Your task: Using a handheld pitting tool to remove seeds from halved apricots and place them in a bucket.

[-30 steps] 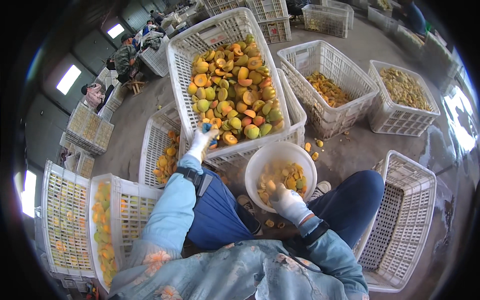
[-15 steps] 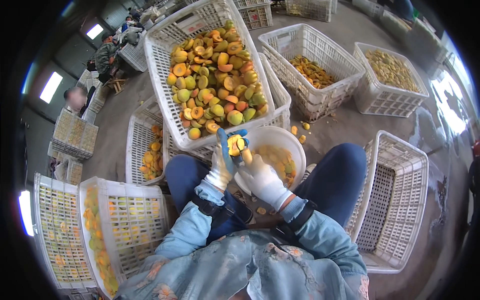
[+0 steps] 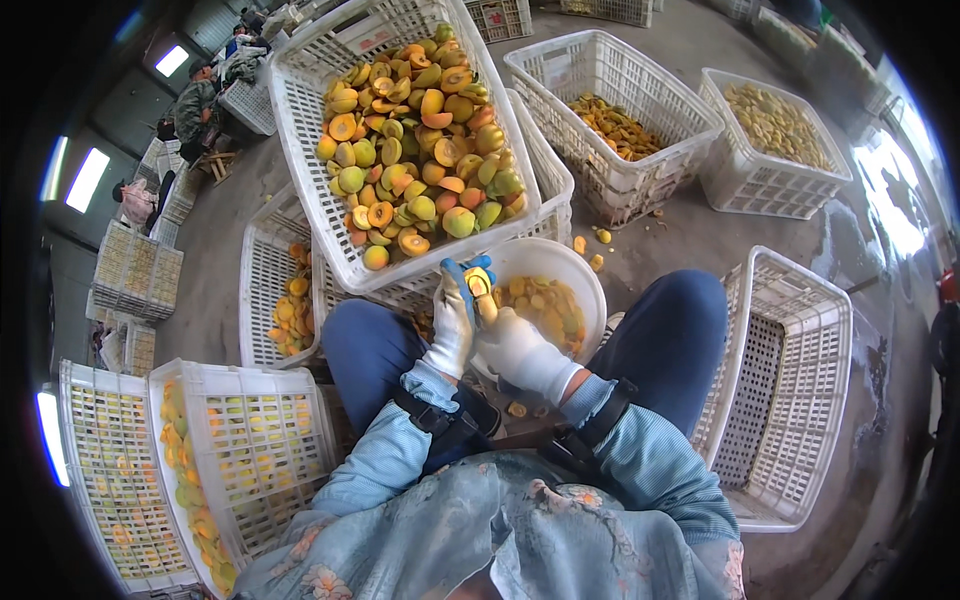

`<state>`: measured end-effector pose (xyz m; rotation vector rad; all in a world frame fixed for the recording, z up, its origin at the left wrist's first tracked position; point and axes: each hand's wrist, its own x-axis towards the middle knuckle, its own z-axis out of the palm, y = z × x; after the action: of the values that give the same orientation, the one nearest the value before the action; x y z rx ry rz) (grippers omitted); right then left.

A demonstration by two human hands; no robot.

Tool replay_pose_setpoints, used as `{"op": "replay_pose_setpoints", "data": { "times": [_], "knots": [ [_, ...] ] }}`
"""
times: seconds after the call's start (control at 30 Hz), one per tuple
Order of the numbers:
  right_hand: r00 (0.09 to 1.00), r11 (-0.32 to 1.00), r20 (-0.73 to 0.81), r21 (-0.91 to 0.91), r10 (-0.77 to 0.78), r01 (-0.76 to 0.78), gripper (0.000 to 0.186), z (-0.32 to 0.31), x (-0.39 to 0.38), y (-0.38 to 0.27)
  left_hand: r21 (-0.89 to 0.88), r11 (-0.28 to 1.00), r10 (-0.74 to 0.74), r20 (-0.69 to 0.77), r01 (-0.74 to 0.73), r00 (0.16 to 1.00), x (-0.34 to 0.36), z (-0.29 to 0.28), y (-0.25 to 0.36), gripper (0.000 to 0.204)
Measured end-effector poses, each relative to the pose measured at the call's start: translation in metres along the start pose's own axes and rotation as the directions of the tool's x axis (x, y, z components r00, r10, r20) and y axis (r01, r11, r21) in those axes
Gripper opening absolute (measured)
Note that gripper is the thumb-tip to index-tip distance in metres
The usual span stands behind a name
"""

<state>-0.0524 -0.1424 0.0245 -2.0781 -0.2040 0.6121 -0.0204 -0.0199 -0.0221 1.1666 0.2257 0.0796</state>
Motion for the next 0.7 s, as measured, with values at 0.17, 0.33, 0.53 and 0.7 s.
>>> {"op": "replay_pose_setpoints", "data": {
  "times": [0.17,0.33,0.53,0.7],
  "knots": [
    [0.987,0.992,0.115,-0.039,-0.114,0.120,0.042,-0.005,0.000,0.007,-0.003,0.999,-0.046,0.054,0.046,0.998,-0.002,-0.002,0.005,0.063],
    [0.917,0.933,0.281,0.304,-0.281,0.193,0.029,-0.009,-0.004,0.016,-0.004,0.955,-0.281,0.294,0.295,0.914,0.007,-0.015,0.022,0.066],
    [0.845,0.732,0.534,0.564,0.029,-0.382,0.016,-0.022,-0.015,0.000,-0.114,0.949,-0.244,0.326,0.294,0.914,0.010,-0.017,0.014,0.065],
    [0.802,0.608,0.594,0.659,-0.060,-0.443,0.016,-0.012,-0.026,-0.004,0.018,0.940,-0.291,0.564,0.340,0.773,0.016,-0.024,0.016,0.063]
  ]
}}
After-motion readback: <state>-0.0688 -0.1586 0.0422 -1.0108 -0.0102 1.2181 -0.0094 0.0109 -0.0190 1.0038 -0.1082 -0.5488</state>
